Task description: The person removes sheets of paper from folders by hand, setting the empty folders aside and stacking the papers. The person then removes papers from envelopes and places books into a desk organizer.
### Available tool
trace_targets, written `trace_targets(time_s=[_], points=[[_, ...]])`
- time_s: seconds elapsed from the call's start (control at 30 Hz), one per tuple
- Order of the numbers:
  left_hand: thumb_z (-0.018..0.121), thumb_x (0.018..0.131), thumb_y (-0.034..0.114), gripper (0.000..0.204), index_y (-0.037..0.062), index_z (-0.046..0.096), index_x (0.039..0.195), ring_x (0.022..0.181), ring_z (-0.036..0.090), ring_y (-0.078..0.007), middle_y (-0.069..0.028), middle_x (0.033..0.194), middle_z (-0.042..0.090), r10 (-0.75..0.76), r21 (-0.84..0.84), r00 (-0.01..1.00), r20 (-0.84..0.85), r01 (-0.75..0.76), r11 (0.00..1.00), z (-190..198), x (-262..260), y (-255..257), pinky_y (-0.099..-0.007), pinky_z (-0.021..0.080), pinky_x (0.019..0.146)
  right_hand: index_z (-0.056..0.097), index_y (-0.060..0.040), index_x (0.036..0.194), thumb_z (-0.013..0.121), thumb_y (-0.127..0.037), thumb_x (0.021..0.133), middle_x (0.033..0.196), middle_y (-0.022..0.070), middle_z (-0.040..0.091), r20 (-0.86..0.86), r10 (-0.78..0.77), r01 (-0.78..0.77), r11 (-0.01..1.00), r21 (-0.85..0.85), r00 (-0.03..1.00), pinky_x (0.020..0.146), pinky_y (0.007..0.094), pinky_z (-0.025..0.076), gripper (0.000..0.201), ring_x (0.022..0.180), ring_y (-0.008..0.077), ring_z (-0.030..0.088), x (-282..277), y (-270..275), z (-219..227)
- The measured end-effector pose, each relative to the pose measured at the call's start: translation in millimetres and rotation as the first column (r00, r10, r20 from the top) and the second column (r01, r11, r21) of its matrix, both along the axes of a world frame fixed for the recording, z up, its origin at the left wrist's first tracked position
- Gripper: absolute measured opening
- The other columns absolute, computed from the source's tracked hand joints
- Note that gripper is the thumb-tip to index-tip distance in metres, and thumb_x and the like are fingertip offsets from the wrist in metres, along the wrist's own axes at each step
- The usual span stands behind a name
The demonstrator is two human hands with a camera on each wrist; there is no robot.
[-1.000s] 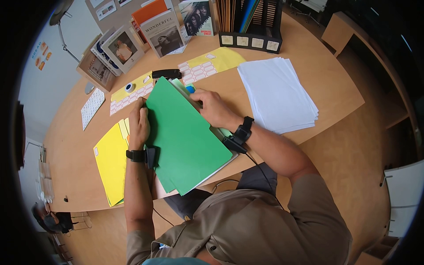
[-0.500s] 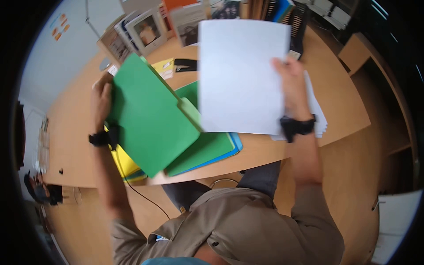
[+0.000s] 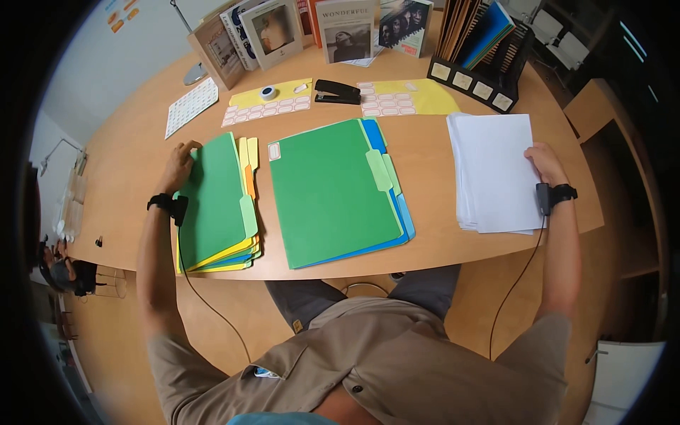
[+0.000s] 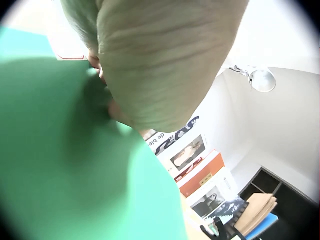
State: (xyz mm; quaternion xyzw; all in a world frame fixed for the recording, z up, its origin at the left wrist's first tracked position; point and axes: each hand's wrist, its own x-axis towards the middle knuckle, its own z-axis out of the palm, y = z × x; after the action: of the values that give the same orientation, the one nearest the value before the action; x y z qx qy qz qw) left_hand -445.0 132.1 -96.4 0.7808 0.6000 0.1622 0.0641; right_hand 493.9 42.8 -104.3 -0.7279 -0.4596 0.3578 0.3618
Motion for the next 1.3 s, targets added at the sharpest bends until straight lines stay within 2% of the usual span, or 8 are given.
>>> trace_targets(time_s=[0.27,0.4,0.6,0.7,0.73,0.83,1.07,1.3], points=[[0.053,0.091,-0.009,0.047,0.0135,0.072,0.128,0.106,0.054,-0.0346,-0.0173,0.106,0.053,-0.096,0.085,0.978,0.186,0.081,0.993,-45.3,0.4,8.3,-0.0457,0.047,0.099,0.068,-0.0060,0.080,0.064,-0.014,0.086,0.063,-0.0032,0.056,0.168,0.008,-0.015,0.999,0.042,0.986,0.048,0.0347,0.035,0.011,0.054,0.0106,0.049,21.0,8.8,-31.2],[0.065,0.098,0.003,0.038,0.0120,0.066,0.135,0.108,0.059,-0.0358,-0.0171,0.111,0.056,-0.012,0.139,0.983,-0.184,0.039,0.989,-2.4,17.2,7.5,-0.0462,0.051,0.098,0.062,0.0010,0.078,0.068,-0.014,0.084,0.059,0.0045,0.051,0.294,-0.133,0.136,0.991,0.012,0.946,0.041,0.0391,0.025,0.017,0.041,0.0135,0.039,-34.3,-2.1,5.6],[0.068,0.102,0.012,0.039,0.0072,0.061,0.140,0.107,0.061,-0.0327,-0.0166,0.116,0.056,-0.174,0.080,0.978,0.118,0.165,0.983,104.2,155.1,-38.7,-0.0446,0.053,0.096,0.070,0.0065,0.091,0.068,-0.015,0.085,0.080,0.0163,0.072,0.433,-0.121,0.123,0.992,0.024,0.893,0.068,0.0452,0.054,0.023,0.072,0.0316,0.070,-43.4,5.5,15.3],[0.074,0.101,0.022,0.047,0.0113,0.061,0.145,0.111,0.063,-0.0275,-0.0134,0.122,0.057,-0.279,0.082,0.945,0.172,0.269,0.960,99.8,208.0,-51.3,-0.0414,0.054,0.096,0.076,-0.0015,0.102,0.073,-0.019,0.089,0.100,0.0155,0.079,0.824,-0.182,0.086,0.983,0.161,0.537,0.090,0.0428,0.058,0.022,0.097,0.0296,0.076,-78.3,11.0,43.3],[0.079,0.098,0.026,0.053,0.0109,0.060,0.145,0.117,0.064,-0.0305,-0.0141,0.126,0.057,-0.273,0.015,0.945,0.181,0.275,0.961,89.9,227.9,-54.3,-0.0439,0.054,0.098,0.076,-0.0015,0.102,0.073,-0.019,0.089,0.100,0.0155,0.079,0.821,-0.169,0.065,0.985,0.159,0.545,0.090,0.0428,0.058,0.022,0.097,0.0296,0.076,-94.0,16.2,45.0],[0.093,0.081,0.040,0.081,0.0099,0.058,0.147,0.126,0.061,-0.0392,-0.0216,0.132,0.055,-0.317,-0.116,0.940,0.128,0.331,0.936,49.0,272.9,-41.3,-0.0499,0.054,0.105,0.075,-0.0026,0.108,0.076,-0.018,0.095,0.104,0.0093,0.078,0.302,-0.043,-0.136,0.827,0.546,0.952,0.087,0.0359,0.058,0.020,0.097,0.0194,0.074,-160.0,25.0,54.9],[0.101,0.066,0.050,0.100,0.0106,0.058,0.148,0.132,0.054,-0.0425,-0.0226,0.139,0.048,-0.251,-0.114,0.964,0.085,0.260,0.959,1.9,280.8,-18.5,-0.0516,0.051,0.112,0.073,-0.0001,0.113,0.076,-0.015,0.098,0.101,0.0061,0.074,0.131,0.556,-0.558,0.730,0.394,0.821,0.082,0.0323,0.057,0.022,0.092,0.0138,0.068,-327.4,12.7,39.2],[0.103,0.059,0.055,0.108,0.0078,0.061,0.146,0.133,0.051,-0.0420,-0.0204,0.135,0.049,-0.146,-0.014,0.987,0.061,0.147,0.989,-11.3,261.2,-11.6,-0.0507,0.049,0.114,0.072,0.0046,0.108,0.077,-0.019,0.091,0.101,0.0202,0.074,0.265,0.504,-0.569,0.731,0.376,0.822,0.081,0.0403,0.060,0.030,0.089,0.0304,0.074,-370.8,20.2,-8.9]])
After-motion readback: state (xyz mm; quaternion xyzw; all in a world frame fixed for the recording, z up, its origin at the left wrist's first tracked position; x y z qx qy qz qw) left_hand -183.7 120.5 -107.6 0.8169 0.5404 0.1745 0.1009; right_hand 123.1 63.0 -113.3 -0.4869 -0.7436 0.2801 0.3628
